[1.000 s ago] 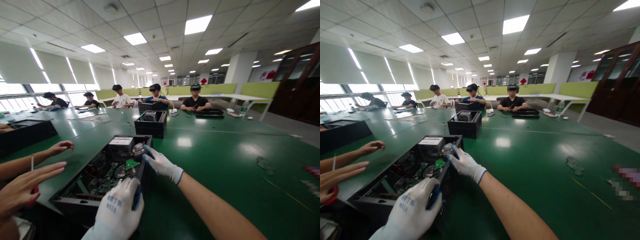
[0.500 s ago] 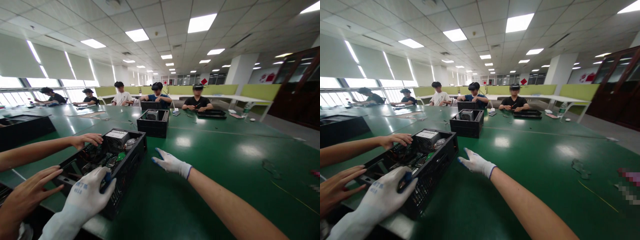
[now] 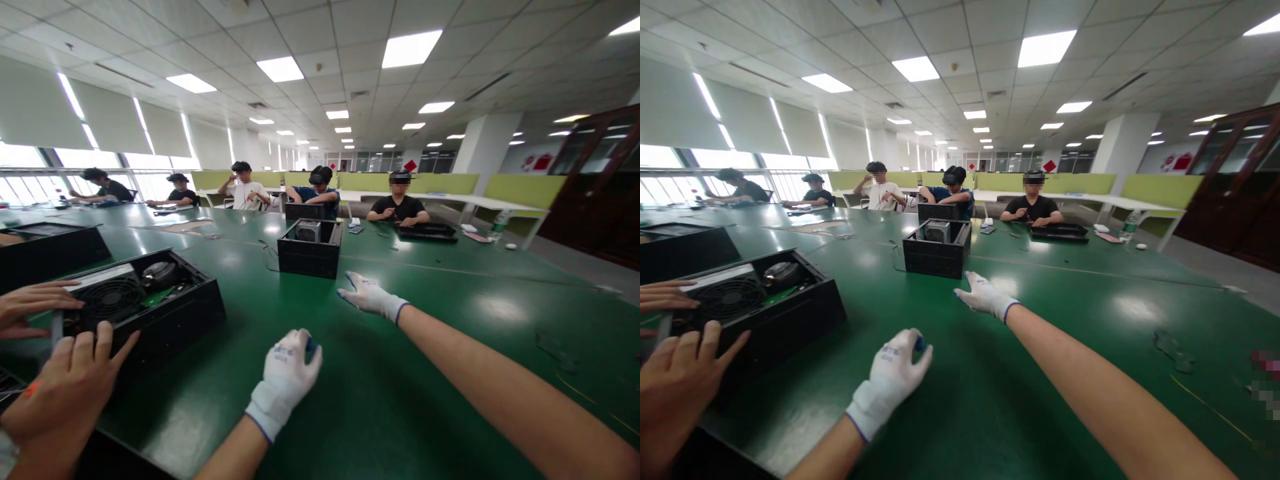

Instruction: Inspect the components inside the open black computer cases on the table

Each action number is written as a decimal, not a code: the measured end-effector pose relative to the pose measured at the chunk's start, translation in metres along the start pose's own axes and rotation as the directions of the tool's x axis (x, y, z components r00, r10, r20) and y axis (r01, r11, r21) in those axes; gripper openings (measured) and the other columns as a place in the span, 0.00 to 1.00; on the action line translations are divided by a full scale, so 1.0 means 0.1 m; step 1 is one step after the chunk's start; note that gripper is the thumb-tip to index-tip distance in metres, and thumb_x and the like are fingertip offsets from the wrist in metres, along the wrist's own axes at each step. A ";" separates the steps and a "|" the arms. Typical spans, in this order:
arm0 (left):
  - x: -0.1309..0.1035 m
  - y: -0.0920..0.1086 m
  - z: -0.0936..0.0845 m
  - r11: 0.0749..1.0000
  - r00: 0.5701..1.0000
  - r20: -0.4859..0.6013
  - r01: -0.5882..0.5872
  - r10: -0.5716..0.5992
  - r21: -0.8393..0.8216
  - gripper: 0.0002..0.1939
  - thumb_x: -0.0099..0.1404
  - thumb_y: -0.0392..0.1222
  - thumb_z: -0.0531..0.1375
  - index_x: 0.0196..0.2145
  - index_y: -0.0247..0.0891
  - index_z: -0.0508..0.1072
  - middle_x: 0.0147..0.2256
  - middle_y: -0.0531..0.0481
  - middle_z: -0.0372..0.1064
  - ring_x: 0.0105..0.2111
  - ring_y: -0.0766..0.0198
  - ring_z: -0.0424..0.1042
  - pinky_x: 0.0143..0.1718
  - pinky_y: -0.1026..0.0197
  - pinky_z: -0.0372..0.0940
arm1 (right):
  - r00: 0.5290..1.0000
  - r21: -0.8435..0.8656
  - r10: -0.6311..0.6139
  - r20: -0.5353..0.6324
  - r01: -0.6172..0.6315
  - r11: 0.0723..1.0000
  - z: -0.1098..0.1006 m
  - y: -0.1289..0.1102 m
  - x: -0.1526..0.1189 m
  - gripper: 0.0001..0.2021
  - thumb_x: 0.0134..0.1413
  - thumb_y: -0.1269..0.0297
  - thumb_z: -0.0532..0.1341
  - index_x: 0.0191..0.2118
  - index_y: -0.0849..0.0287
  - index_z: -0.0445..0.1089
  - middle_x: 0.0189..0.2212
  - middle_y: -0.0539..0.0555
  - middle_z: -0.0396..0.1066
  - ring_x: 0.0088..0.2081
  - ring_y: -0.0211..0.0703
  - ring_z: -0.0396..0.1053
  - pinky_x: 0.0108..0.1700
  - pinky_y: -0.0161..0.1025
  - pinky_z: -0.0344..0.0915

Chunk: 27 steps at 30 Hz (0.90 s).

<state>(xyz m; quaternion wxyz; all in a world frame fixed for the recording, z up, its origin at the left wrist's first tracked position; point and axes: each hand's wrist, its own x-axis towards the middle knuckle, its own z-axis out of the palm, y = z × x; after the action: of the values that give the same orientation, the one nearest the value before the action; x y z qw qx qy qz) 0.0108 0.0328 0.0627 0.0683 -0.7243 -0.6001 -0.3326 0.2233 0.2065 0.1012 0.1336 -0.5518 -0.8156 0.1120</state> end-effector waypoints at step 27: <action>-0.10 -0.06 0.93 0.994 0.943 0.334 0.023 0.014 -0.108 0.07 0.66 0.47 0.55 0.40 0.55 0.72 0.36 0.46 0.72 0.37 0.49 0.76 0.38 0.46 0.72 | 0.987 -0.464 -0.052 -0.153 -0.025 0.886 0.04 -0.24 2.01 0.20 0.64 0.56 0.61 0.57 0.59 0.67 0.54 0.59 0.68 0.51 0.49 0.70 0.52 0.53 0.69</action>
<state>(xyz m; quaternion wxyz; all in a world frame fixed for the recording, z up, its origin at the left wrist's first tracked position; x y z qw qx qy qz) 0.0420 0.0730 -0.0164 -0.0755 -0.7715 -0.5852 -0.2380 0.1293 0.3847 0.1243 0.0639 -0.5694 -0.8089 -0.1319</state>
